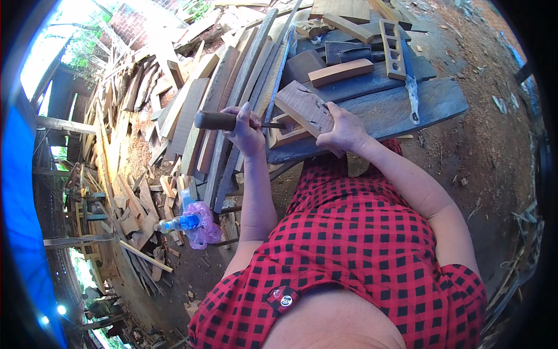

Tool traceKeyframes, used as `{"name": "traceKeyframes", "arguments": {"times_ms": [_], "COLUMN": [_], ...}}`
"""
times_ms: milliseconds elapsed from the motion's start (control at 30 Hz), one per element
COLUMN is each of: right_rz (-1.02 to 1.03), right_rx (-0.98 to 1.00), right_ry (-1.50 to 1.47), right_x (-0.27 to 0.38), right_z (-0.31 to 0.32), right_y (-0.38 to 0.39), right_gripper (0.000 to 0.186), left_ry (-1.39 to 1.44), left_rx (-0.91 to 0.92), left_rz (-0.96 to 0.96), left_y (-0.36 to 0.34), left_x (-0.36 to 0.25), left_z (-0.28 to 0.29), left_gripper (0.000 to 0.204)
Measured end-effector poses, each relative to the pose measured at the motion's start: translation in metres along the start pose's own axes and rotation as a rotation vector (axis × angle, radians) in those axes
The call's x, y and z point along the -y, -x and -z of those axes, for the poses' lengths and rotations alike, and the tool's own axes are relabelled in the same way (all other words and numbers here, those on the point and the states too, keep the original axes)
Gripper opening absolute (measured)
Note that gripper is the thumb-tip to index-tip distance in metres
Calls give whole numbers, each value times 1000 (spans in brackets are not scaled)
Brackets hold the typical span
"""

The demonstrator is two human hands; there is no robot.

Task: The person is using a mallet and a chisel to carve out a section of a wood block on a workbench.

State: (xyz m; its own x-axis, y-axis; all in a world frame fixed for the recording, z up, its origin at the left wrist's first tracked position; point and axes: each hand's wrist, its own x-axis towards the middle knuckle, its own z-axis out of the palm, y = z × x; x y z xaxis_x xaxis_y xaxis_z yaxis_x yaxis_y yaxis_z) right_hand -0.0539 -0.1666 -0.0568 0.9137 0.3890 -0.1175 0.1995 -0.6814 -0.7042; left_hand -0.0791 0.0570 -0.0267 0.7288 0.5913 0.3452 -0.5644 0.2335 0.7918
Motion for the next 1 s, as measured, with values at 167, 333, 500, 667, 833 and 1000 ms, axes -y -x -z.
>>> {"name": "traceKeyframes", "arguments": {"times_ms": [167, 333, 500, 667, 833, 1000], "right_rz": [22, 150, 153, 217, 194, 182], "right_rx": [-29, -72, -33, -22, 3, 45], "right_ry": [-39, -109, -99, -225, -269, -318], "right_x": [-6, -8, -7, -2, 12, 15], "right_z": [-8, -11, -12, -15, -12, -11], "right_y": [-2, -2, -5, 2, 11, 11], "right_gripper": [94, 100, 93, 90, 82, 80], "left_ry": [52, -69, -65, -160, 97, 125], "left_rx": [-61, 97, -102, 90, -310, -268], "left_rz": [1, -214, 40, -321, 63, 98], "left_y": [-5, 5, -7, -3, -5, 1], "left_x": [9, 19, 15, 20, 21, 15], "left_z": [3, 3, 8, 18, 41, 36], "left_gripper": [24, 24, 15, 18, 21, 23]}}
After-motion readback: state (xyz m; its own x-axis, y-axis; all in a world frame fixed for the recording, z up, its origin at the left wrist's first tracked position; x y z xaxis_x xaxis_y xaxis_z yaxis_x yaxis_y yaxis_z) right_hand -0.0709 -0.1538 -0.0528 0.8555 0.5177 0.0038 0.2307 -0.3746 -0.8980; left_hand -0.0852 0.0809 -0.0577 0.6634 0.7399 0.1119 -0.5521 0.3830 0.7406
